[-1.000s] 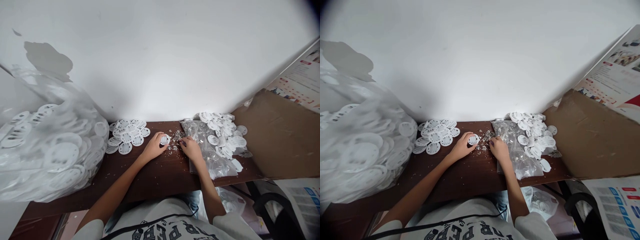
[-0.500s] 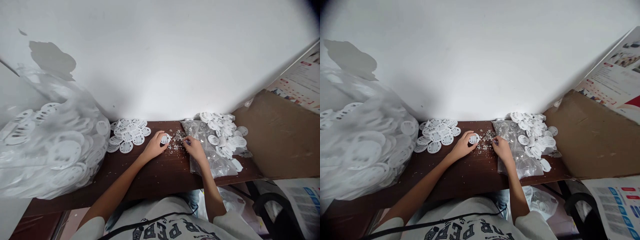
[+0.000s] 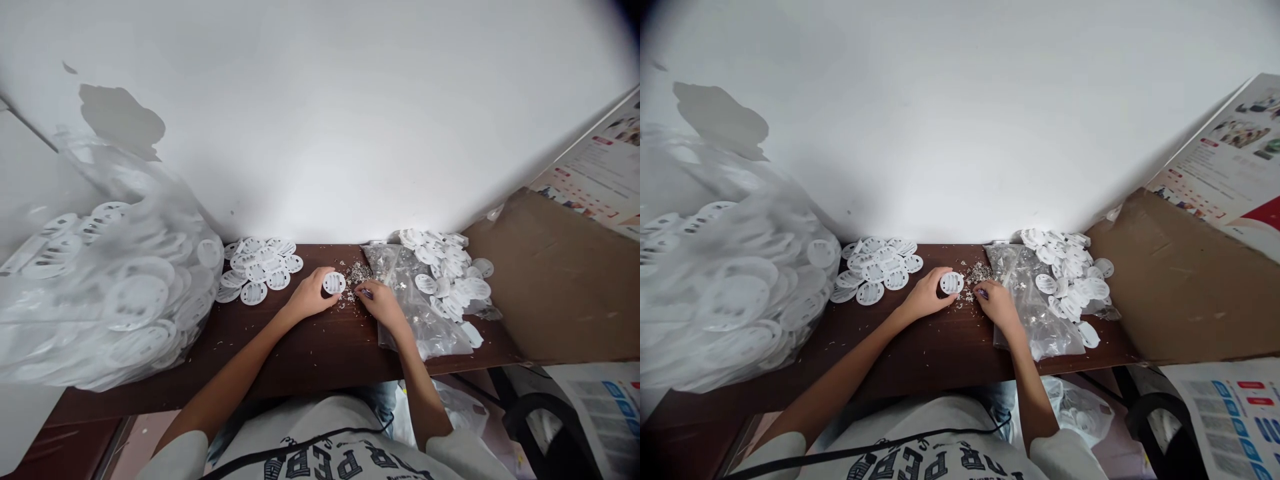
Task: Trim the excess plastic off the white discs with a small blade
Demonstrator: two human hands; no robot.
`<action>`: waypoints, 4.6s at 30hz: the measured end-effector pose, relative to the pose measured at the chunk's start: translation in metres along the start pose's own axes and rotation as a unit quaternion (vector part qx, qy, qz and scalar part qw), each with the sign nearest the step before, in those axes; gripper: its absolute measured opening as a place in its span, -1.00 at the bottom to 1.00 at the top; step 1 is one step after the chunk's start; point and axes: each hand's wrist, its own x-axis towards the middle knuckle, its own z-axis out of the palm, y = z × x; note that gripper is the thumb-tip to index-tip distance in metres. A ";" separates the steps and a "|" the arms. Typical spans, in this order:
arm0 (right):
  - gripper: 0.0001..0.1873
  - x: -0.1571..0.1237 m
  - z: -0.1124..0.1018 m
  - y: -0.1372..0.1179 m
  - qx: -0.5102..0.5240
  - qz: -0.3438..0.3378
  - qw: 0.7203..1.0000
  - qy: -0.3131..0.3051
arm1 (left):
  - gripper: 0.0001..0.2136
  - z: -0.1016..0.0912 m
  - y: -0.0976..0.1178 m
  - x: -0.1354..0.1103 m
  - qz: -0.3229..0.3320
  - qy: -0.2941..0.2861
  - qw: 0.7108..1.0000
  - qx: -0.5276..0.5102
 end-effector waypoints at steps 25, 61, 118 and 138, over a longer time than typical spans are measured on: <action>-0.76 0.031 -0.003 -0.002 0.012 0.020 1.000 0.012 | -0.33 0.001 -0.004 -0.004 -0.025 0.019 0.999 -0.031; -0.81 0.027 -0.018 0.007 0.053 0.075 0.994 0.050 | -0.45 -0.001 -0.001 -0.002 -0.011 -0.020 1.000 0.008; -0.78 0.033 -0.012 0.008 -0.042 0.024 0.997 -0.064 | -0.61 0.004 -0.013 0.003 -0.054 0.093 0.994 -0.017; -0.82 0.053 -0.013 -0.021 0.079 -0.019 0.996 0.042 | -0.46 0.003 -0.011 0.001 -0.014 0.042 0.996 -0.082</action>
